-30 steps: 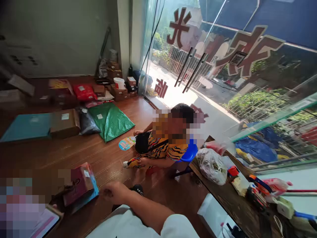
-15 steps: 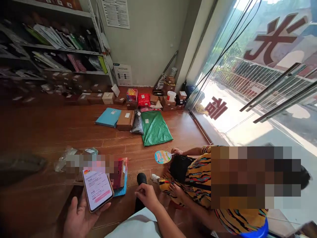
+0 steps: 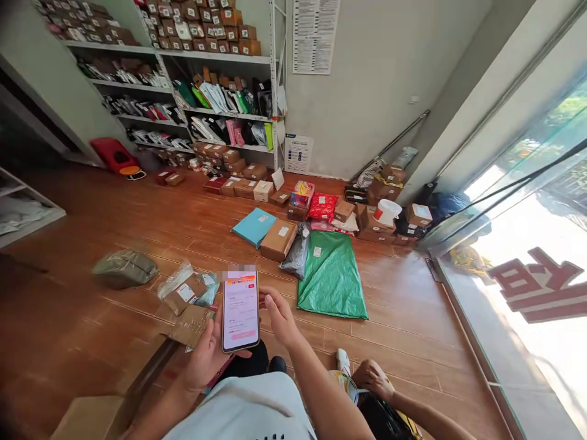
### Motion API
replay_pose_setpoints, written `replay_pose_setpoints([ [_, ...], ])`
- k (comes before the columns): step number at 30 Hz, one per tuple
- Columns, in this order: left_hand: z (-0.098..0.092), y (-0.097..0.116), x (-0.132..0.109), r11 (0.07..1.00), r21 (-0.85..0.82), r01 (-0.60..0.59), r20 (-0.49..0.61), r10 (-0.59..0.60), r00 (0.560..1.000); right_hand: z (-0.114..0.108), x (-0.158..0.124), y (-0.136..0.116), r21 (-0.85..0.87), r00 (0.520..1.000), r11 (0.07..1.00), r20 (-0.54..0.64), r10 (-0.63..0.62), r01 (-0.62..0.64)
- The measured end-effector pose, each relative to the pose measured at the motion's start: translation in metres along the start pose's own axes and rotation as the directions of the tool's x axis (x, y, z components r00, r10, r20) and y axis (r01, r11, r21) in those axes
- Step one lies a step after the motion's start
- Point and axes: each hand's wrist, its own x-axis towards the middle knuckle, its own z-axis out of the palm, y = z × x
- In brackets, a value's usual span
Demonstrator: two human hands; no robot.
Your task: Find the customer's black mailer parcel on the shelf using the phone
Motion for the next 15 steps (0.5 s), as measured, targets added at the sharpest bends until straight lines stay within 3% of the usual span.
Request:
replay_pose_setpoints([
  [3, 0.009, 0.015, 0.035, 1.0, 0.001, -0.029, -0.015, 0.029, 0.999, 0.009, 0.049, -0.008, 0.05, 1.0, 0.998, 0.009, 0.026, -0.027],
  [7, 0.004, 0.036, 0.091, 0.998, 0.036, -0.054, 0.006, 0.054, 0.999, 0.014, 0.108, 0.008, 0.025, 0.993, 0.997, -0.093, 0.076, -0.074],
  [11, -0.02, 0.061, 0.157, 0.995, 0.083, -0.049, 0.025, 0.047, 0.999, 0.01, 0.176, 0.026, -0.099, 0.977, 0.99, -0.198, 0.08, -0.101],
  [15, -0.052, 0.109, 0.233, 0.998, 0.011, -0.066, -0.003, 0.066, 0.998, 0.015, 0.27, 0.043, 0.025, 0.971, 0.99, -0.196, 0.139, -0.137],
])
